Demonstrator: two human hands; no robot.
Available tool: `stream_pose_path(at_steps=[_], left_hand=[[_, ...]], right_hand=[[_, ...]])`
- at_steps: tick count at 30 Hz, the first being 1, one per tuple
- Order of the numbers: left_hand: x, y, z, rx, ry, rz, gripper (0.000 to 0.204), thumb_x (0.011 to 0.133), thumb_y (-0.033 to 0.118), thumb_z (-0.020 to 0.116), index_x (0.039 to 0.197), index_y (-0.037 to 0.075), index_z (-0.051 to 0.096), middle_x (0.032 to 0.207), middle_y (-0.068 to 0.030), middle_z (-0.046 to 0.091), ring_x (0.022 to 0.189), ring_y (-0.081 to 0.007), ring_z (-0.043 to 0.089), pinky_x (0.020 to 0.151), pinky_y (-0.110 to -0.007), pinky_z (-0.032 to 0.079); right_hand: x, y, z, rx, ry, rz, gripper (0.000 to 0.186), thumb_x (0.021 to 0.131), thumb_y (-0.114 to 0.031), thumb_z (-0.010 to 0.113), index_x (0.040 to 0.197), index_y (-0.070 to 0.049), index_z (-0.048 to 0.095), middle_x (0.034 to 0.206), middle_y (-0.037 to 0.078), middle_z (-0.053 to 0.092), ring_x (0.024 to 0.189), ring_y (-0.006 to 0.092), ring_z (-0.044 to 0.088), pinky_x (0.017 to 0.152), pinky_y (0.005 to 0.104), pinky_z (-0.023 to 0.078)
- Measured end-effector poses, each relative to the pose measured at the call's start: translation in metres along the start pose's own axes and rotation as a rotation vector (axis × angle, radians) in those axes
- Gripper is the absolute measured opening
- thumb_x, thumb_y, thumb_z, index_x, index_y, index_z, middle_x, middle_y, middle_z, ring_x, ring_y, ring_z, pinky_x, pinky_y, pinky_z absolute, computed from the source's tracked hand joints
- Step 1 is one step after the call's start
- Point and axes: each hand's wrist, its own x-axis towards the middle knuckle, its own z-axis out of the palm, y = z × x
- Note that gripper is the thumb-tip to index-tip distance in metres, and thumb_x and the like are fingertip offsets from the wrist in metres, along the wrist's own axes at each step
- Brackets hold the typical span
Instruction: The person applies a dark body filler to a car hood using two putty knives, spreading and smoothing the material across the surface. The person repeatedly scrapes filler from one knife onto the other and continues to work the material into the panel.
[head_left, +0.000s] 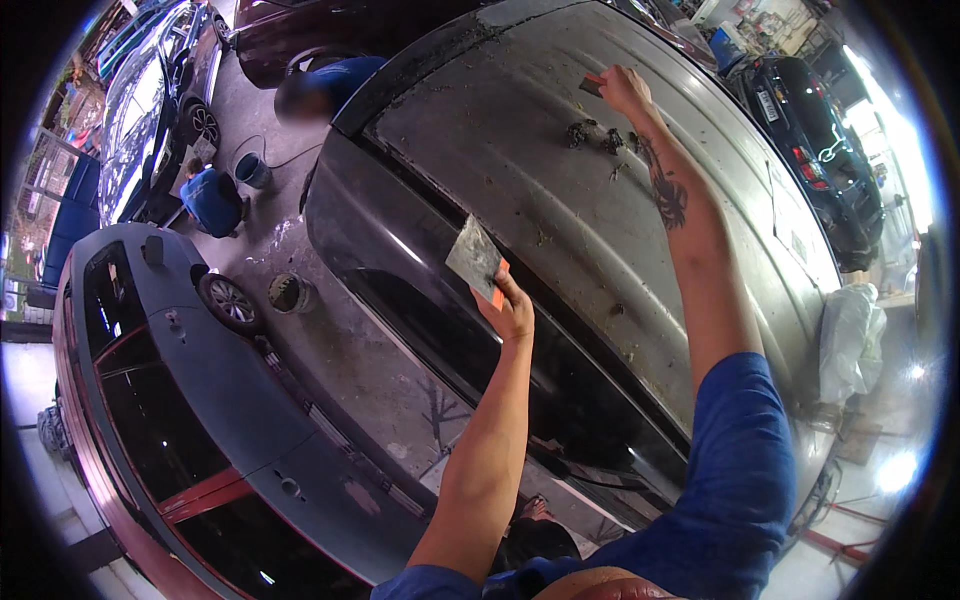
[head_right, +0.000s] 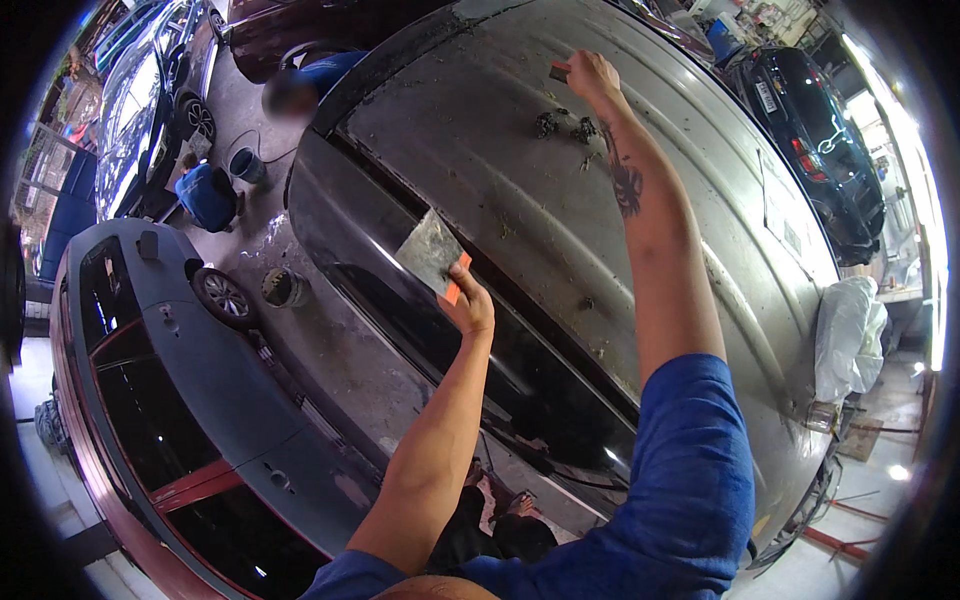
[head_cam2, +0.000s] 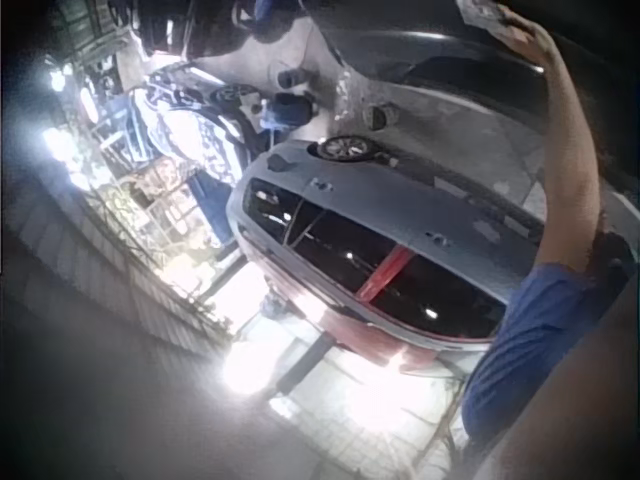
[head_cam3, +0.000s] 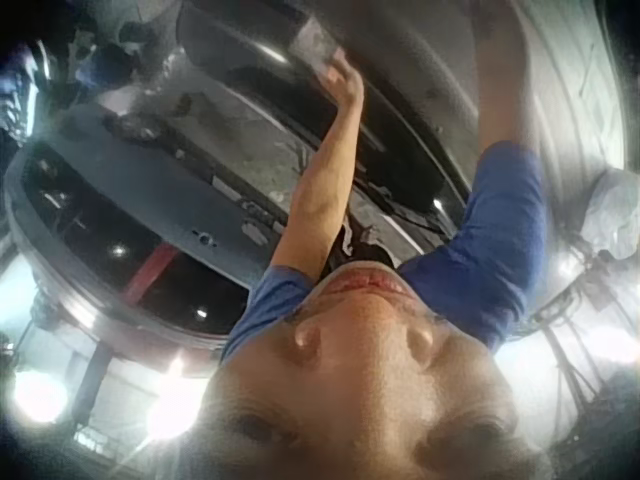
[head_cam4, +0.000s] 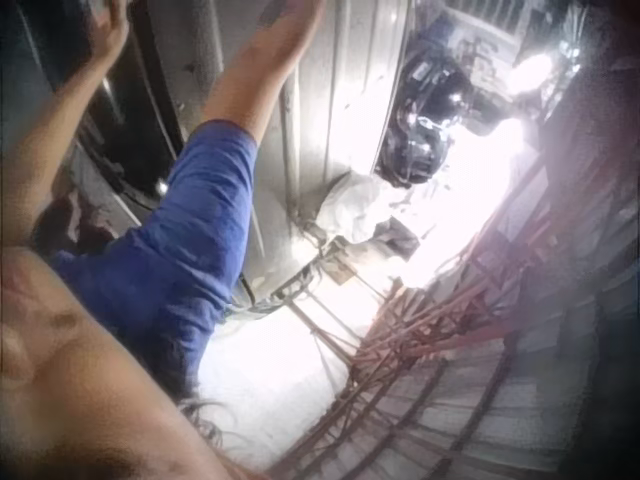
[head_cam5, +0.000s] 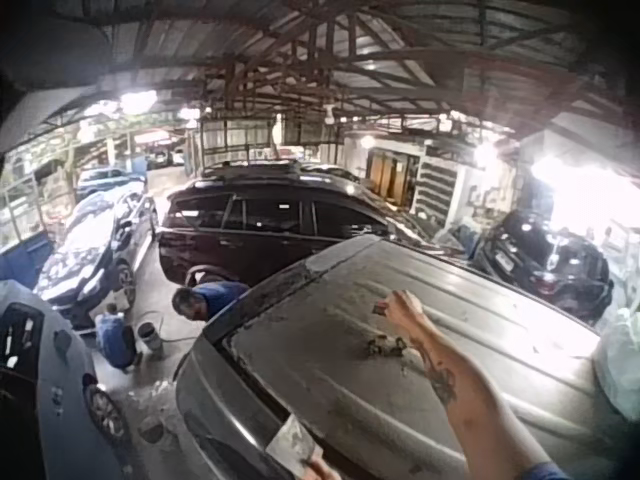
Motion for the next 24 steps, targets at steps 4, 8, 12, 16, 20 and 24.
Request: stream_pose_path(at_steps=[4, 8, 12, 16, 20, 24], left_hand=[[-0.002, -0.009, 0.001, -0.109, 0.004, 0.006, 0.038, 0.103, 0.027, 0.049, 0.120, -0.007, 0.051, 0.113, -0.0211, 0.061, 0.101, -0.0331, 0.063, 0.086, -0.038, 0.051], [-0.005, -0.012, -0.001, 0.026, 0.053, 0.108, 0.038, 0.102, 0.028, 0.050, 0.117, -0.007, 0.052, 0.113, -0.0197, 0.062, 0.101, -0.0328, 0.063, 0.086, -0.038, 0.050], [-0.006, -0.012, -0.003, 0.100, 0.040, 0.052, 0.043, 0.101, 0.030, 0.052, 0.120, -0.008, 0.052, 0.115, -0.0223, 0.061, 0.104, -0.0370, 0.062, 0.088, -0.040, 0.049], [-0.005, -0.010, -0.001, -0.057, 0.021, -0.023, 0.042, 0.101, 0.029, 0.053, 0.122, -0.007, 0.050, 0.116, -0.0215, 0.060, 0.102, -0.0361, 0.062, 0.087, -0.041, 0.050], [-0.004, -0.003, -0.001, 0.109, 0.056, 0.126, 0.030, 0.102, 0.023, 0.050, 0.114, -0.003, 0.057, 0.107, -0.0194, 0.060, 0.094, -0.0370, 0.061, 0.081, -0.042, 0.050], [-0.002, 0.009, -0.003, 0.140, 0.060, 0.082, 0.033, 0.102, 0.028, 0.047, 0.109, -0.002, 0.060, 0.107, -0.0184, 0.060, 0.099, -0.0388, 0.057, 0.086, -0.047, 0.046]], right_hand=[[0.024, 0.005, 0.033, 0.063, 0.071, 0.018, 0.024, 0.083, -0.016, 0.061, 0.102, -0.014, 0.074, 0.098, 0.016, 0.071, 0.097, 0.0370, 0.067, 0.082, 0.0466, 0.054], [0.018, -0.020, 0.046, 0.087, 0.129, 0.027, 0.023, 0.083, -0.017, 0.060, 0.098, -0.008, 0.074, 0.093, 0.019, 0.071, 0.090, 0.0382, 0.068, 0.078, 0.0471, 0.055], [-0.033, -0.028, 0.033, 0.026, -0.002, -0.115, 0.021, 0.085, -0.022, 0.064, 0.099, -0.010, 0.073, 0.091, 0.020, 0.069, 0.087, 0.0418, 0.066, 0.077, 0.0512, 0.053], [-0.037, -0.004, 0.012, 0.098, 0.060, -0.056, 0.017, 0.084, -0.020, 0.064, 0.095, -0.011, 0.073, 0.089, 0.018, 0.070, 0.087, 0.0388, 0.068, 0.074, 0.0482, 0.054], [0.033, 0.018, 0.013, 0.040, 0.102, 0.049, 0.020, 0.086, -0.023, 0.063, 0.098, -0.010, 0.074, 0.094, 0.020, 0.071, 0.089, 0.0379, 0.069, 0.075, 0.0467, 0.055], [0.087, 0.019, 0.043, 0.040, 0.158, 0.126, 0.023, 0.087, -0.023, 0.061, 0.099, -0.007, 0.073, 0.097, 0.022, 0.070, 0.092, 0.0386, 0.069, 0.078, 0.0463, 0.056]])
